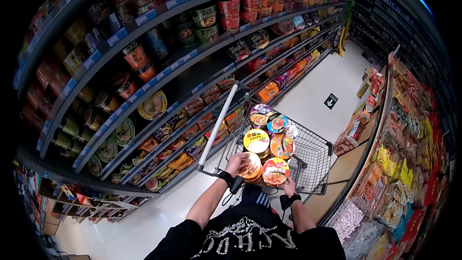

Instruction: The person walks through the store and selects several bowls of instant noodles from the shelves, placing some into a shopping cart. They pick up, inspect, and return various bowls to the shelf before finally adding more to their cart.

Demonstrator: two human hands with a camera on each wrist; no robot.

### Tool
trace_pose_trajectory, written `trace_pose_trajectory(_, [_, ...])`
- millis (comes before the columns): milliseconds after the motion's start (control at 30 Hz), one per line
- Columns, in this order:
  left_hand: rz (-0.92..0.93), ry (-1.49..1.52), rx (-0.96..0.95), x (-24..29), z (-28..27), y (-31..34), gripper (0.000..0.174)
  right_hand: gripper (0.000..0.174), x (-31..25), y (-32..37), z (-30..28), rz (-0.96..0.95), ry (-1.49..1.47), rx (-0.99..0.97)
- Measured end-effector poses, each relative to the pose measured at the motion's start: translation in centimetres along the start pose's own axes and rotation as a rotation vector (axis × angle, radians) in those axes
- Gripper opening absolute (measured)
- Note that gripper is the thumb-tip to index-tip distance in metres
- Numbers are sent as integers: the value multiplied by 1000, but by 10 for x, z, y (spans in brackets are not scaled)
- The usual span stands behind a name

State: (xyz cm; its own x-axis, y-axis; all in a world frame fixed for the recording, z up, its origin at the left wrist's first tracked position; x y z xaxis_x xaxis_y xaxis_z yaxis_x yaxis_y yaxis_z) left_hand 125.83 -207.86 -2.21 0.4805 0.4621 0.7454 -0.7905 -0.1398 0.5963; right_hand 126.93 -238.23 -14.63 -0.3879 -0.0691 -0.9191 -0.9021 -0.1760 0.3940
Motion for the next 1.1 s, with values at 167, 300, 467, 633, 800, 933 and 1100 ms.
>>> trace_pose_trajectory(167, [56,-190,5,-52,2,-6,16,70,5,-25,2,-228,-56,45])
trace_pose_trajectory(300, [37,-171,2,-49,1,-24,30,71,-10,-33,10,-85,-63,31])
trace_pose_trajectory(467, [12,-193,-83,-19,32,-39,36,72,-59,-24,33,96,-345,52])
trace_pose_trajectory(633, [45,-266,-161,-30,60,-90,45,64,-96,-49,35,24,-218,111])
trace_pose_trajectory(800, [137,-384,-227,-24,91,-126,74,56,-103,-89,37,-11,-17,134])
trace_pose_trajectory(933, [254,-425,-220,-9,100,-143,87,55,-93,-126,43,-32,-97,79])
trace_pose_trajectory(1100, [134,-317,-321,22,104,-145,93,64,-91,-159,53,25,-385,-63])
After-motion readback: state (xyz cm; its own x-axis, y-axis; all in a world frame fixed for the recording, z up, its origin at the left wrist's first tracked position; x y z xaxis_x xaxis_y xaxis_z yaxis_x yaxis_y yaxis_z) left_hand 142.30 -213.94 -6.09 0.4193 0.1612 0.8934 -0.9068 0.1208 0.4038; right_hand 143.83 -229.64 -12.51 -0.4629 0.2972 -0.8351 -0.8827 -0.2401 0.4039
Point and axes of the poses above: each hand's wrist, its own y-axis away from the middle knuckle, its own z-axis out of the palm, x = y × z, the point moved 9 cm from there along -y, towards the middle knuckle, and after that the axes turned 9 degrees about -y, right-handed, at the moved point
